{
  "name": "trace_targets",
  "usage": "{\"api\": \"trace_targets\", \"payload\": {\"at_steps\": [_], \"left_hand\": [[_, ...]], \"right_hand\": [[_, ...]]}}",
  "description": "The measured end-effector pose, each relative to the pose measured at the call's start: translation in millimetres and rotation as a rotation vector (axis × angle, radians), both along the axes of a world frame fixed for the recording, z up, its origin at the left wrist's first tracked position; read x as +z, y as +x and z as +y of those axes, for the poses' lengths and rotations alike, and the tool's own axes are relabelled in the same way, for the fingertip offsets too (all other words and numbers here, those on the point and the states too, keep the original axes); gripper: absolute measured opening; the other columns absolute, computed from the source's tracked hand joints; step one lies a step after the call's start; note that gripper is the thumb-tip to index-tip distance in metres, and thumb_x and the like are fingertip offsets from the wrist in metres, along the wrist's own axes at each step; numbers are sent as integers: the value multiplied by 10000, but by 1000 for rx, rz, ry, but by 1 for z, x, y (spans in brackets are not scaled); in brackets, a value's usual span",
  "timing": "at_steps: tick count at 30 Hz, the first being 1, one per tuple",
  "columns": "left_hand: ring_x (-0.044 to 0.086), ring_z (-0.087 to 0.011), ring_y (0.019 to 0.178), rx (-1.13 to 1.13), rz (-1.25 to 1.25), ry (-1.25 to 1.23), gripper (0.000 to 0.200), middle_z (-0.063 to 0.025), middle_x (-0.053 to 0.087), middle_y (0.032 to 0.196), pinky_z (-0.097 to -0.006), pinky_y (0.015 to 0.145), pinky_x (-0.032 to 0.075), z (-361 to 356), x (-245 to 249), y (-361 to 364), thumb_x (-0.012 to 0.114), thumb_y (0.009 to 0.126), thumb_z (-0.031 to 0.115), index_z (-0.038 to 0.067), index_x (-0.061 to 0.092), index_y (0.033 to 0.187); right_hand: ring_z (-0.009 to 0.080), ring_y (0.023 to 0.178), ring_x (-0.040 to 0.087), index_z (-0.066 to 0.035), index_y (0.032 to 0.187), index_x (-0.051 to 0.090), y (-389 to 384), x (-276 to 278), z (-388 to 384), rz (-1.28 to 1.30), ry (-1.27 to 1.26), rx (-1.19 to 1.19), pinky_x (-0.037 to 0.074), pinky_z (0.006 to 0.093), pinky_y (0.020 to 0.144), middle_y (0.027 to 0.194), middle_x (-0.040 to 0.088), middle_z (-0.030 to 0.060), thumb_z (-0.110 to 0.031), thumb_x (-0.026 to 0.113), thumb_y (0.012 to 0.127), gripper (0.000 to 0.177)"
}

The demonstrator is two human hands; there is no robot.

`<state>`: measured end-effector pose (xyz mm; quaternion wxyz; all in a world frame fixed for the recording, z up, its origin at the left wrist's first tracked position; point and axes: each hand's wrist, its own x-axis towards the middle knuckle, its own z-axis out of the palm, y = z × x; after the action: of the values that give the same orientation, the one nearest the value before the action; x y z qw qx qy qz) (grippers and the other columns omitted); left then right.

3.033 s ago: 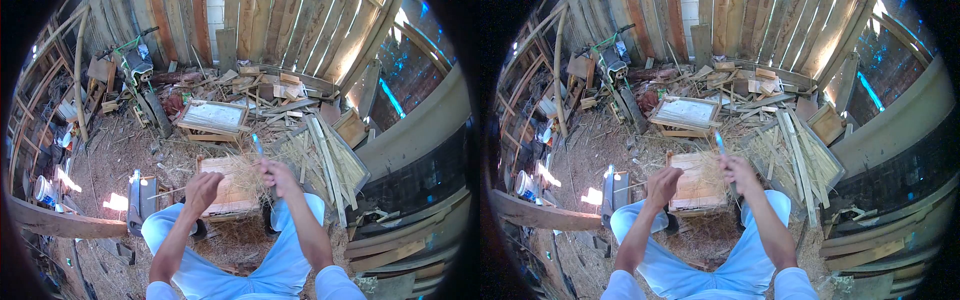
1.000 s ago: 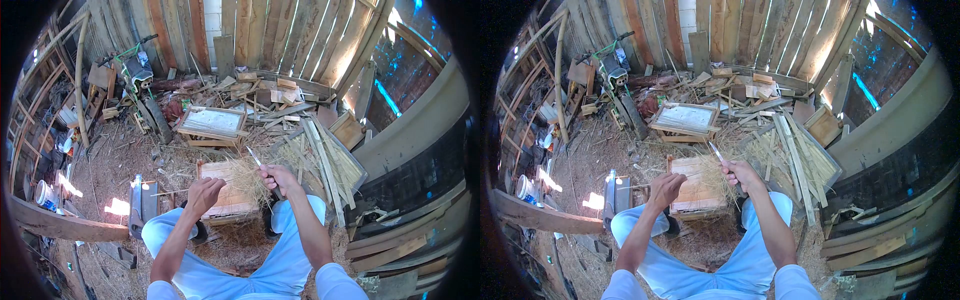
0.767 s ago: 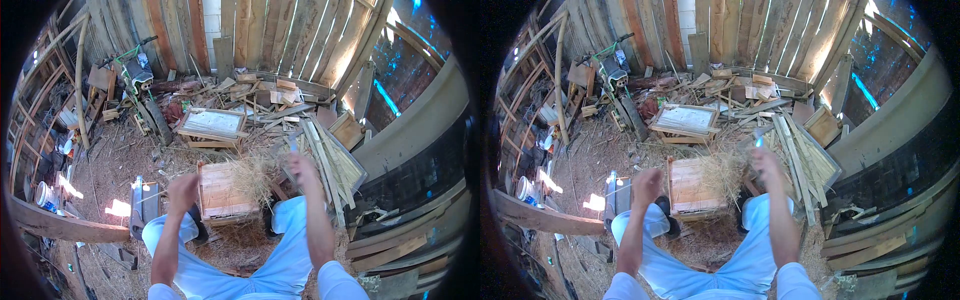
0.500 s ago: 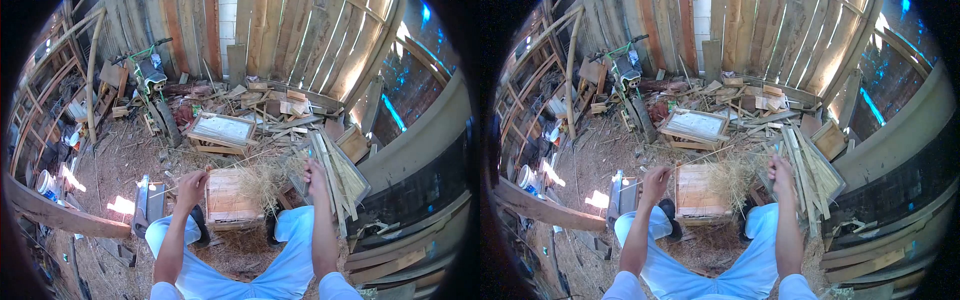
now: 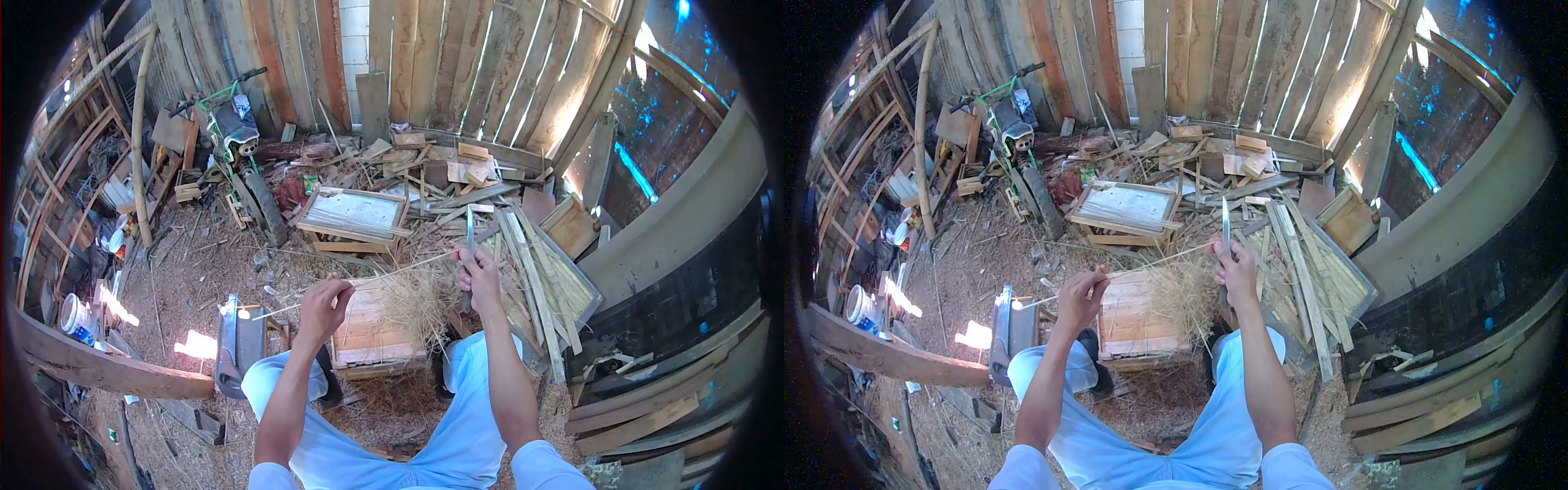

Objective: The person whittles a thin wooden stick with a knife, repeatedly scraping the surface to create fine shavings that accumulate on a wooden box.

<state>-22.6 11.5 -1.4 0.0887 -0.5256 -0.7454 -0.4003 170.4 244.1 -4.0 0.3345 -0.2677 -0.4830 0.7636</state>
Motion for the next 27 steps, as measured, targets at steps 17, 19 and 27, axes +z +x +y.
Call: {"api": "trace_targets", "payload": {"at_steps": [17, 19, 27], "left_hand": [[582, -266, 782, -71, 35, 124, 94, -73, 614, 829, -358, 682, 463, 15, 16, 11, 671, 751, 64, 59, 632, 836], [576, -277, 805, -55, 42, 120, 99, -77, 611, 846, -365, 705, 459, 16, 28, 16, 664, 755, 61, 60, 631, 849], [611, -275, 800, -174, -25, 206, 129, -106, 620, 885, -336, 675, 492, 18, 119, 46, 629, 792, 45, 27, 619, 920]], "right_hand": [[6, 466, 318, -42, 978, 560, 2, 76, -33, 195, 210, -47, 249, 162, 398, 612, 396, -61, -159, 582, 901, 142], [7, 466, 321, -42, 979, 561, 3, 103, -38, 209, 256, -27, 252, 163, 400, 638, 445, -52, -162, 589, 896, 148], [2, 441, 333, -51, 925, 600, -16, 185, -79, 192, 492, 47, 250, 176, 398, 618, 488, -62, -114, 610, 869, 85]]}}
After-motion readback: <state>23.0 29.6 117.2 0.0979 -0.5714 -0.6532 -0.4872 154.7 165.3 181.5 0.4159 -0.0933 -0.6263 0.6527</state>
